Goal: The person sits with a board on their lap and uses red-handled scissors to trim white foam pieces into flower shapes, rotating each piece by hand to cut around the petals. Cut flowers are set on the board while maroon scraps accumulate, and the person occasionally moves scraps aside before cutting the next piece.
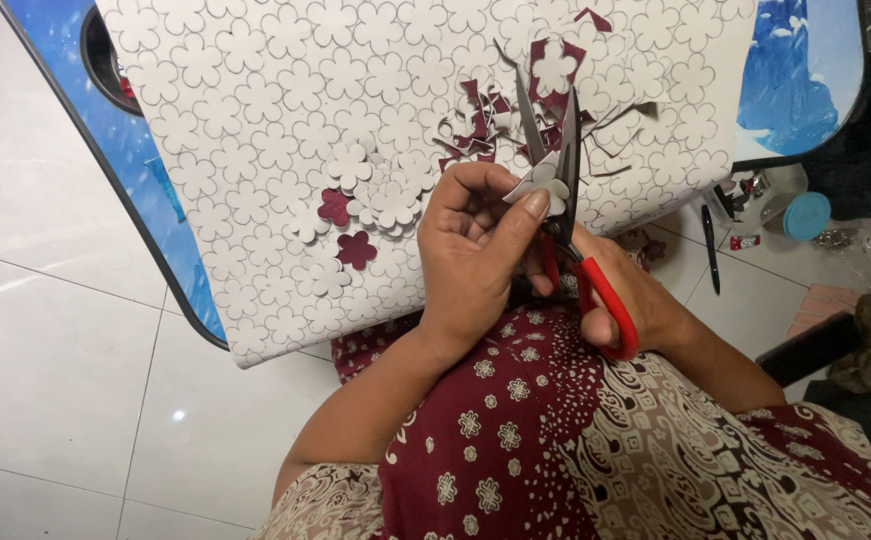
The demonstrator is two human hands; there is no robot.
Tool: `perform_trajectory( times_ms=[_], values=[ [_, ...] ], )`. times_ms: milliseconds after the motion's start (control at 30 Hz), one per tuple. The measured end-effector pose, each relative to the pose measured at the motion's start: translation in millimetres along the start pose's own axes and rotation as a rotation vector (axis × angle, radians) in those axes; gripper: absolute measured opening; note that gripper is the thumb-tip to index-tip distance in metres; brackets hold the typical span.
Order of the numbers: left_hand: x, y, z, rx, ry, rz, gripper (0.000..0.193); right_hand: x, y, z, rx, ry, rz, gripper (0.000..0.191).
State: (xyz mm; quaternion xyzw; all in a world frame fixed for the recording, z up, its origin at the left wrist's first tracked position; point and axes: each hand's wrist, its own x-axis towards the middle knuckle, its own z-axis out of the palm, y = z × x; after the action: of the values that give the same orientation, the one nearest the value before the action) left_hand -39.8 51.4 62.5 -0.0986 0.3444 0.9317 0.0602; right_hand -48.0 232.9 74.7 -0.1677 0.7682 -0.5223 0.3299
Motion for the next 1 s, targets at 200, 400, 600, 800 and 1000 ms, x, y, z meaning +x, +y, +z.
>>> perform_trajectory(
  times_ms=[200,400,600,800,1000],
  values=[
    [0,0,-2,0.041,0.0,-0.003,0.019,2,-1,3,-0.019,0.026,0.005,0.127],
    [0,-5,-6,0.053,0.006,-0.02,0.019,2,-1,6,-0.051,0.085,0.024,0.124],
    [2,-9,-7,0.078,0.016,0.066,0.021,0,-7,4,-0.073,0.107,0.067,0.123],
    [4,0,-7,0.102,0.052,0.105,0.03,3,-12,3,-0.05,0.065,0.06,0.13],
    [0,8,-5,0.267,0.003,0.105,0.025,1,-12,1,-0.07,0.041,0.027,0.129]
  ],
)
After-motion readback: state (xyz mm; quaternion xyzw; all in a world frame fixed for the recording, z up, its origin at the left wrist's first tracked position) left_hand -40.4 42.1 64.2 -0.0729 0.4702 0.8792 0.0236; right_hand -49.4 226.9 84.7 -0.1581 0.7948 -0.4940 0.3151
